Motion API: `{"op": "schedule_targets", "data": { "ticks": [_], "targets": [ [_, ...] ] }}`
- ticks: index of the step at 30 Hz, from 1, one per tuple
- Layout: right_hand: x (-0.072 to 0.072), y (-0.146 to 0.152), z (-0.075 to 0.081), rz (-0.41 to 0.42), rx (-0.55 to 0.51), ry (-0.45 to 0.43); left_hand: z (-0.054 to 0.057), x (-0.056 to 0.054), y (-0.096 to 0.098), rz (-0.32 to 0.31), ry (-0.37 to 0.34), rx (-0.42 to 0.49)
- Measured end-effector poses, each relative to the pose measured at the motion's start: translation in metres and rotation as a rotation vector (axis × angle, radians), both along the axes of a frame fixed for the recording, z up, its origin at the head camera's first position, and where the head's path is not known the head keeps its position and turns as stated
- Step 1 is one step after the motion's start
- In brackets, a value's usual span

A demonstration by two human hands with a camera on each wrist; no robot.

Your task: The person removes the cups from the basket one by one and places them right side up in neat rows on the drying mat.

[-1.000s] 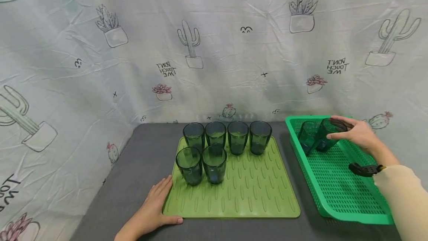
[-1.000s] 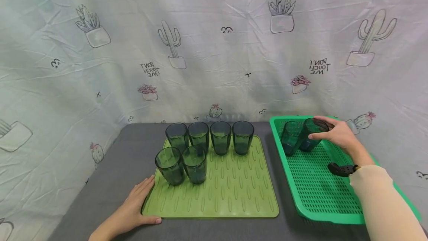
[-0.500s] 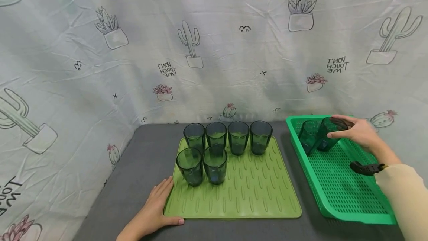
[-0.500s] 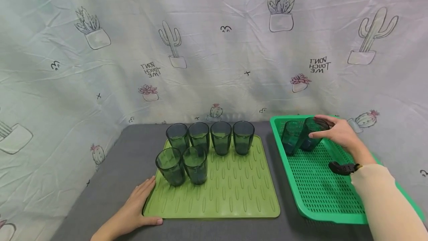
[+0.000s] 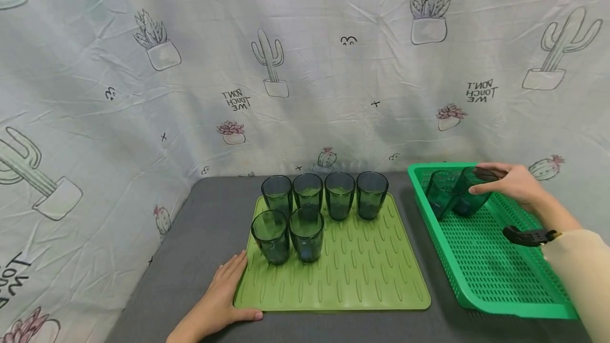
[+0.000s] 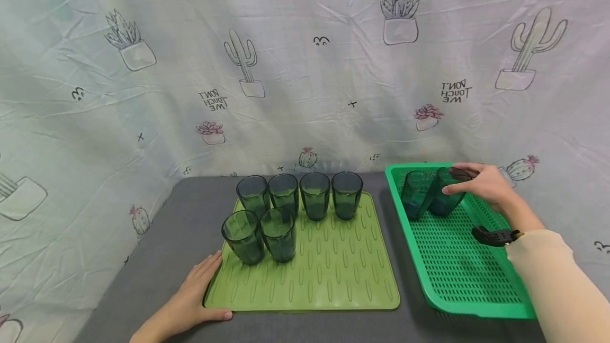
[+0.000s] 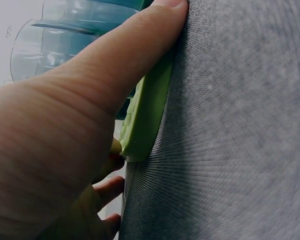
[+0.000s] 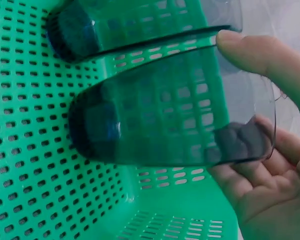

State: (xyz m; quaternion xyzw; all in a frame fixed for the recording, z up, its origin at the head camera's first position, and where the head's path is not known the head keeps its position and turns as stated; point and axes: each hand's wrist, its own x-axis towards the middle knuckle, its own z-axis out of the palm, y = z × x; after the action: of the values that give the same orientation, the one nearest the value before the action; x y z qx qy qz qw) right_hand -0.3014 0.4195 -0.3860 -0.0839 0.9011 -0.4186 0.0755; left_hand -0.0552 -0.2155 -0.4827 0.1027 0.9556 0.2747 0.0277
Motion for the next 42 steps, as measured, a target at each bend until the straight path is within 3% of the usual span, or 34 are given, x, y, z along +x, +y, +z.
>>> {"op": "schedule_targets", "data": {
  "ticks": [8, 16, 21, 25, 30, 37, 42],
  "targets": [
    [0.009, 0.002, 0.019, -0.022, 0.052, 0.025, 0.006, -0.002, 0.000, 0.002, -0.033, 0.017],
    [0.024, 0.004, 0.057, -0.128, 0.042, 0.133, 0.012, -0.005, 0.001, 0.007, -0.066, 0.027],
    [0.033, 0.002, 0.086, -0.135, 0.014, 0.190, 0.014, -0.007, 0.000, 0.007, -0.079, 0.031],
    [0.039, -0.008, 0.106, -0.099, -0.045, 0.193, 0.015, -0.006, -0.001, 0.008, -0.081, 0.034],
    [0.049, -0.022, 0.119, -0.003, -0.154, 0.176, 0.014, -0.005, -0.001, 0.006, -0.072, 0.046],
    [0.059, -0.052, 0.123, 0.124, -0.164, 0.152, 0.012, -0.002, 0.001, 0.012, -0.073, 0.050],
    [0.063, -0.073, 0.124, 0.172, -0.187, 0.121, 0.012, -0.001, 0.001, 0.010, -0.070, 0.044]
  ]
}}
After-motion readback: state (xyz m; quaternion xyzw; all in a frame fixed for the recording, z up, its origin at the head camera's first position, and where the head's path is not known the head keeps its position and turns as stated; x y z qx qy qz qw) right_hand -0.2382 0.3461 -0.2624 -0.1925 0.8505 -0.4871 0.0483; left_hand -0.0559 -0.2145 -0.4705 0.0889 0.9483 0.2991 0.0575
